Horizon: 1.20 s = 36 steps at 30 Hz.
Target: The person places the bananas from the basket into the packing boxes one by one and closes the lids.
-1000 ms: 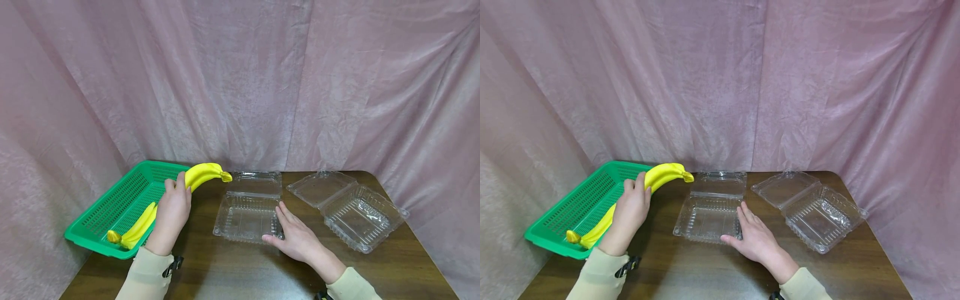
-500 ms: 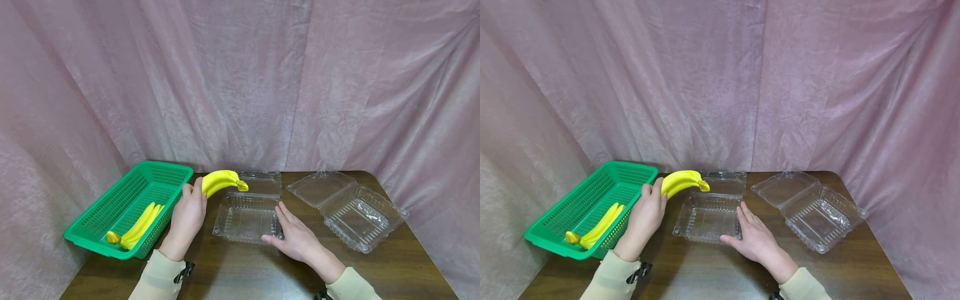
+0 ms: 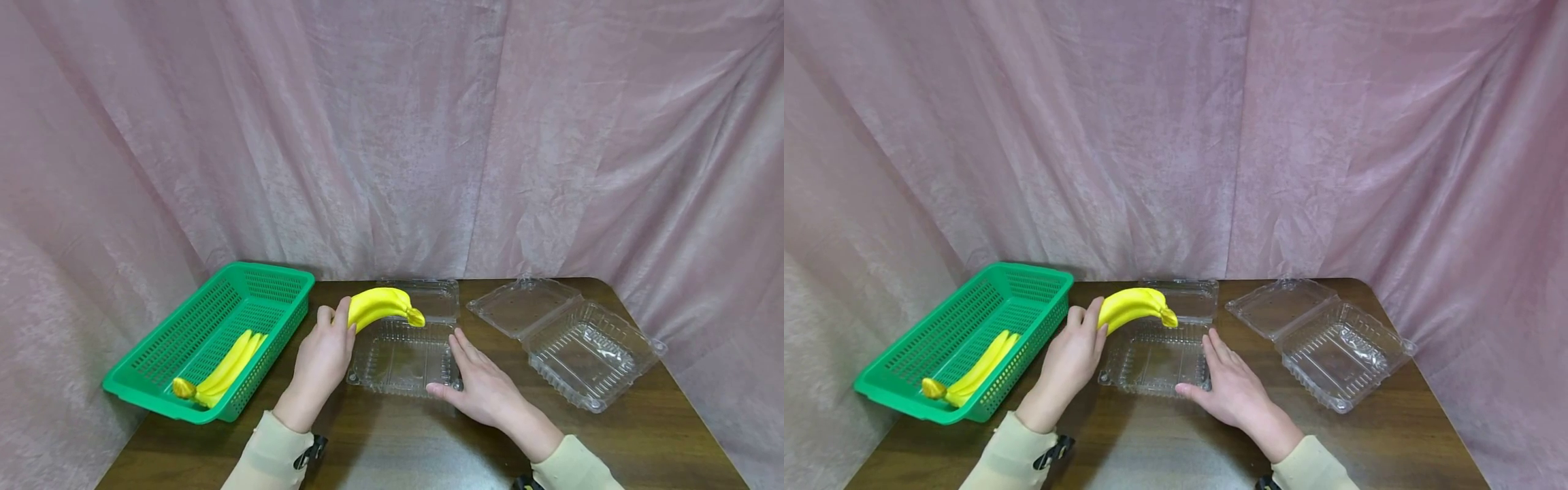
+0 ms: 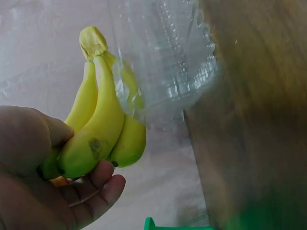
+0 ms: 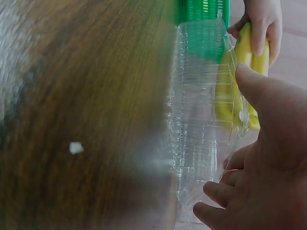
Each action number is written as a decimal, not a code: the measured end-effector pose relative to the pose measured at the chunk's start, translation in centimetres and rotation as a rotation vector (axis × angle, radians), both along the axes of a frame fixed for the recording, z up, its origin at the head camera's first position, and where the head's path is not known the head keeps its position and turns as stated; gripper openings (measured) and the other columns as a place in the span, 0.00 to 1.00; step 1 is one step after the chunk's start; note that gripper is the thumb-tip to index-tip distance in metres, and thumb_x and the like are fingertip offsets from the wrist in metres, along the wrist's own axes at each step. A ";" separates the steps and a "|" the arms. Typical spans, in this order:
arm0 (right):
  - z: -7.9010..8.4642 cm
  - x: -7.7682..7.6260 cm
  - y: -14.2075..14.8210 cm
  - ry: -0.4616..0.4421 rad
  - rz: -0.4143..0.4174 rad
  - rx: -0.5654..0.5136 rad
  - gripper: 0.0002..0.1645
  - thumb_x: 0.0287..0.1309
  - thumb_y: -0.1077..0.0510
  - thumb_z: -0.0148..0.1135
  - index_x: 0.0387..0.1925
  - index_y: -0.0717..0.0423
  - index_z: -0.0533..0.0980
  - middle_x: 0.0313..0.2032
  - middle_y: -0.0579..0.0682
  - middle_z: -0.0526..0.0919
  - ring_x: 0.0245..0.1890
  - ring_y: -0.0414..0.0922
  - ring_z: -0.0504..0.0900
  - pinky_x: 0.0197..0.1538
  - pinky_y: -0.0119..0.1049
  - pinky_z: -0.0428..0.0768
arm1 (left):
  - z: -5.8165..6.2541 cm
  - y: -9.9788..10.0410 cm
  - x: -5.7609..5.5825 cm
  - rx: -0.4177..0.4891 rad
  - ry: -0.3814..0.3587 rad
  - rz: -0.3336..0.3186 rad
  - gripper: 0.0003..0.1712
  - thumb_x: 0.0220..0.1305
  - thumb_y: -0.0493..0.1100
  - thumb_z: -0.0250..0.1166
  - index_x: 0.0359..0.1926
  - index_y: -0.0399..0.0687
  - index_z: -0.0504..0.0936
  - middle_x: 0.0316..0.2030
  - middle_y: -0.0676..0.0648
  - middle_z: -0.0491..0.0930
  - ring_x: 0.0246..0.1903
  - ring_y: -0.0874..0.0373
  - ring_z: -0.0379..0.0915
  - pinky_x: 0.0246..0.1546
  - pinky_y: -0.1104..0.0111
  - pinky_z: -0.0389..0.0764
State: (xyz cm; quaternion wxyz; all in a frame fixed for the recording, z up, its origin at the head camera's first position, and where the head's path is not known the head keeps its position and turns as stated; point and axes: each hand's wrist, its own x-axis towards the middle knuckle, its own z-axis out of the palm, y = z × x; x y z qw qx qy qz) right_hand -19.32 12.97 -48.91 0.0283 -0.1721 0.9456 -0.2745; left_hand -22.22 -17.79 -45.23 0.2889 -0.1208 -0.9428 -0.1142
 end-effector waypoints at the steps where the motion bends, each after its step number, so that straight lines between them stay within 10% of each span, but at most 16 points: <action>1: 0.0 0.0 0.0 -0.001 -0.001 0.000 0.66 0.71 0.26 0.67 0.88 0.62 0.52 0.89 0.56 0.45 0.84 0.64 0.58 0.80 0.64 0.63 | -0.1 0.1 0.0 -0.002 -0.001 -0.009 0.34 0.74 0.39 0.75 0.75 0.39 0.73 0.44 0.35 0.74 0.22 0.49 0.75 0.17 0.60 0.79; 36: 0.3 0.1 0.0 -0.018 -0.007 -0.011 0.68 0.70 0.24 0.67 0.89 0.60 0.50 0.89 0.55 0.45 0.85 0.62 0.57 0.80 0.64 0.62 | -1.7 0.7 0.5 -0.097 -0.075 -0.241 0.38 0.74 0.42 0.76 0.78 0.46 0.72 0.44 0.44 0.75 0.37 0.49 0.75 0.40 0.58 0.79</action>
